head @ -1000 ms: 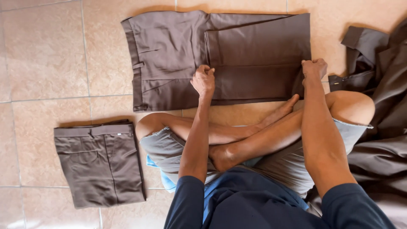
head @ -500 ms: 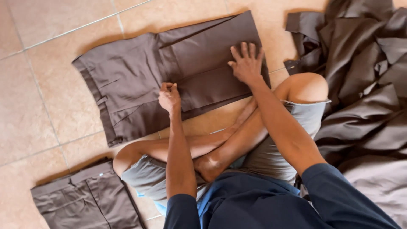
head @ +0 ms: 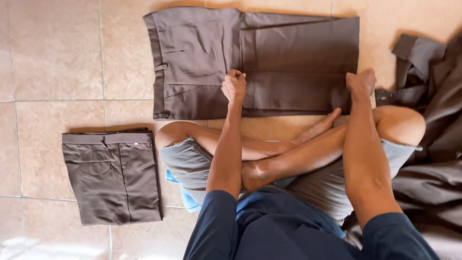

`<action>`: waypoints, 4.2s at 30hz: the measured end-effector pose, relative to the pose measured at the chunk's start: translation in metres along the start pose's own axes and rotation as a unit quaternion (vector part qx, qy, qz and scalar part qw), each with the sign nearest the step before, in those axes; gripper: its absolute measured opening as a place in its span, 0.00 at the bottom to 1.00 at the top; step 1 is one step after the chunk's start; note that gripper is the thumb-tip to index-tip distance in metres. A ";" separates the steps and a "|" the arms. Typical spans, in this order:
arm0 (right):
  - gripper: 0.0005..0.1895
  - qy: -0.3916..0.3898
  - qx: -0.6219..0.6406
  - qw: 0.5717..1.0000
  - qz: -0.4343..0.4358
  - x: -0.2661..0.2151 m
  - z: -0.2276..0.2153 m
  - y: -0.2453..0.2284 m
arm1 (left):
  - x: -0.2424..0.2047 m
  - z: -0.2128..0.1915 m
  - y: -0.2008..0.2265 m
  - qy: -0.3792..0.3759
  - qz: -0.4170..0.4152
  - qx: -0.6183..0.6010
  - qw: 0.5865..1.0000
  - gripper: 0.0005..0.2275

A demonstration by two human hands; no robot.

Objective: Folding brown trousers into neat stacks while sitting on the floor.

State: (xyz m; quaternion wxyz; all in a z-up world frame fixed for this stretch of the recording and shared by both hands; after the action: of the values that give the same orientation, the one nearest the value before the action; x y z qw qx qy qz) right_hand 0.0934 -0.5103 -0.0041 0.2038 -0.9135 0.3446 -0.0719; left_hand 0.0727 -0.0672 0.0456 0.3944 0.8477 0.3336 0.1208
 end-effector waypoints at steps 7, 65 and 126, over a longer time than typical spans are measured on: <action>0.12 0.044 0.112 0.991 0.063 -0.011 -0.021 -0.013 | -0.021 0.009 -0.010 -0.019 0.022 -0.015 0.999 0.08; 0.27 -0.096 0.234 0.967 -0.023 -0.056 0.062 -0.025 | -0.066 -0.030 -0.032 -0.019 0.018 0.062 0.998 0.11; 0.41 -0.290 0.778 0.546 0.117 -0.082 -0.026 -0.242 | -0.142 -0.163 0.206 0.235 0.613 0.287 0.697 0.09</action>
State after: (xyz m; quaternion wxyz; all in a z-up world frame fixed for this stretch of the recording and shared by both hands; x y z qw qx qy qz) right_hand 0.1698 -0.2999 0.1229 0.9298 -0.3207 0.1798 -0.0189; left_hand -0.0133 -0.1611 0.3155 -0.1208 0.8807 -0.1596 0.4294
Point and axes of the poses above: each hand's wrist, its own x-axis towards the middle knuckle, its own z-axis out of the palm, y = z × x, the point moved 2 cm from there along x, towards the middle knuckle, and after that the axes turned 12 degrees about y, right-handed, at the moved point
